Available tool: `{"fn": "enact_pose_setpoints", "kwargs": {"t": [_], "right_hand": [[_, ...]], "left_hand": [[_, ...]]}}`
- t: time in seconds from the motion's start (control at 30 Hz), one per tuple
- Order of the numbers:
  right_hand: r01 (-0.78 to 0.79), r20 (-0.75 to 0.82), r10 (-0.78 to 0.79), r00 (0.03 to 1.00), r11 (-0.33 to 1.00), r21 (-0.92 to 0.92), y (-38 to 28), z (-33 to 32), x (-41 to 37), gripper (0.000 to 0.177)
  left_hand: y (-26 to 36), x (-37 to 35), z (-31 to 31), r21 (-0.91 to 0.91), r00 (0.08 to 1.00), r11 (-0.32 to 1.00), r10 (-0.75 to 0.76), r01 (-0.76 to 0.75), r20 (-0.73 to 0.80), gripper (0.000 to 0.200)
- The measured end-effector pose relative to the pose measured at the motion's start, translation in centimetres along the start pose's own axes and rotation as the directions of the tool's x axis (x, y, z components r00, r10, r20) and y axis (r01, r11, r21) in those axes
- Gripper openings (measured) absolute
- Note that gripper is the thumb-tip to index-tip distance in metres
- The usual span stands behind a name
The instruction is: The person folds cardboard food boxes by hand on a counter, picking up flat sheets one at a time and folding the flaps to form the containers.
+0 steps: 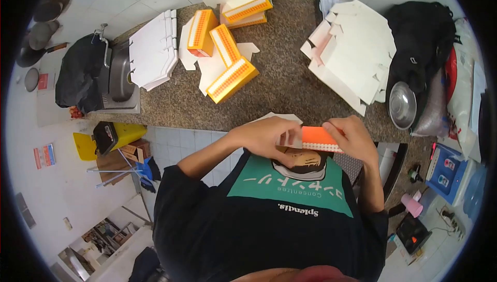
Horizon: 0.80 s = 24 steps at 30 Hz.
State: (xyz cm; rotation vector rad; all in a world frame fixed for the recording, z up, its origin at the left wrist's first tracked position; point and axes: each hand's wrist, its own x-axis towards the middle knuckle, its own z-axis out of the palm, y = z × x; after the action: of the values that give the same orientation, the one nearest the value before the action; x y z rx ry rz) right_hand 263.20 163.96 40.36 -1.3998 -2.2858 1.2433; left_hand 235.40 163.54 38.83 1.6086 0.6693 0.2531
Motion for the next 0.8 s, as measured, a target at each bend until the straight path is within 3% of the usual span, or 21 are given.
{"fn": "enact_pose_setpoints", "kwargs": {"t": [0.03,0.07,0.13,0.2,0.23,0.27,0.33,0.37,0.4,0.43,0.47,0.5,0.53,0.57,0.6,0.67,0.73,0.8], "right_hand": [[0.010,0.000,-0.010,1.000,1.000,-0.006,-0.1,-0.2,0.1,0.041],[0.069,0.047,-0.066,0.997,0.995,-0.075,-0.2,-0.3,0.2,0.043],[0.145,0.095,-0.132,0.987,0.979,-0.144,-1.4,-0.3,0.6,0.047],[0.180,0.220,-0.098,0.971,0.902,-0.392,-3.8,0.1,1.4,0.050],[0.214,0.251,-0.107,0.962,0.866,-0.452,-3.5,0.8,1.9,0.047],[0.215,0.243,-0.111,0.964,0.861,-0.460,-3.0,1.1,2.1,0.047],[0.297,0.187,-0.248,0.951,0.902,-0.312,-1.8,0.6,2.3,0.036],[0.302,0.179,-0.254,0.950,0.895,-0.328,-1.5,-0.3,2.0,0.036],[0.107,-0.003,-0.107,0.994,0.993,-0.051,-1.4,-1.1,1.3,0.027],[-0.053,-0.128,0.090,0.988,0.963,0.266,-1.4,-1.5,0.8,0.019],[-0.043,-0.137,0.081,0.987,0.965,0.258,-1.3,-1.3,0.6,0.019],[0.087,-0.337,0.082,0.938,0.885,0.457,-1.1,-0.7,0.6,0.015],[0.251,-0.514,0.129,0.848,0.757,0.603,-1.6,-0.4,0.9,0.018],[0.345,-0.568,0.134,0.812,0.675,0.652,-3.2,0.1,1.4,0.028],[0.431,-0.615,0.136,0.777,0.598,0.676,-3.5,1.3,2.4,0.034],[0.497,-0.692,0.135,0.709,0.600,0.627,-2.1,3.2,4.7,0.035],[0.497,-0.686,0.223,0.693,0.541,0.678,-1.3,4.0,6.0,0.033],[0.497,-0.670,0.322,0.669,0.478,0.725,-1.0,3.5,6.7,0.031]], "left_hand": [[-0.2,-0.2,-0.4,0.212,0.999,0.977,0.030,-0.037,0.039,0.022],[-0.2,-0.2,0.0,0.216,0.999,0.976,0.031,-0.036,0.027,0.022],[0.2,0.2,1.6,0.433,0.985,0.900,0.108,-0.038,-0.136,0.021],[1.4,1.4,2.0,0.495,0.982,0.867,0.138,-0.059,-0.125,0.020],[2.3,2.0,2.3,0.483,0.974,0.875,0.087,0.025,-0.209,0.020],[2.9,2.3,2.5,0.463,0.956,0.880,0.038,0.106,-0.292,0.021],[3.8,2.3,2.0,0.545,0.947,0.835,0.114,0.074,-0.302,0.032],[4.7,2.0,1.6,0.751,0.817,0.652,0.372,0.108,-0.440,0.042],[5.5,1.6,1.3,0.876,0.624,0.430,0.629,0.216,-0.463,0.052],[4.7,1.0,1.7,0.813,0.559,0.529,0.609,0.242,-0.563,0.069],[4.2,1.1,2.1,0.818,0.551,0.523,0.620,0.241,-0.559,0.069],[3.8,1.2,2.3,0.502,0.645,0.863,0.350,0.060,-0.679,0.068],[3.6,1.3,2.4,0.037,0.771,0.998,0.066,-0.054,-0.633,0.066],[4.0,2.1,2.7,-0.150,0.823,0.983,0.002,-0.106,-0.568,0.064],[3.5,3.3,3.1,-0.151,0.823,0.983,0.002,-0.107,-0.569,0.064],[1.7,5.9,2.8,0.357,0.552,0.905,0.425,-0.233,-0.717,0.066],[1.1,7.0,1.6,0.426,0.543,0.890,0.442,-0.164,-0.714,0.067],[0.1,7.8,1.2,0.325,0.521,0.923,0.385,-0.206,-0.762,0.066]]}}
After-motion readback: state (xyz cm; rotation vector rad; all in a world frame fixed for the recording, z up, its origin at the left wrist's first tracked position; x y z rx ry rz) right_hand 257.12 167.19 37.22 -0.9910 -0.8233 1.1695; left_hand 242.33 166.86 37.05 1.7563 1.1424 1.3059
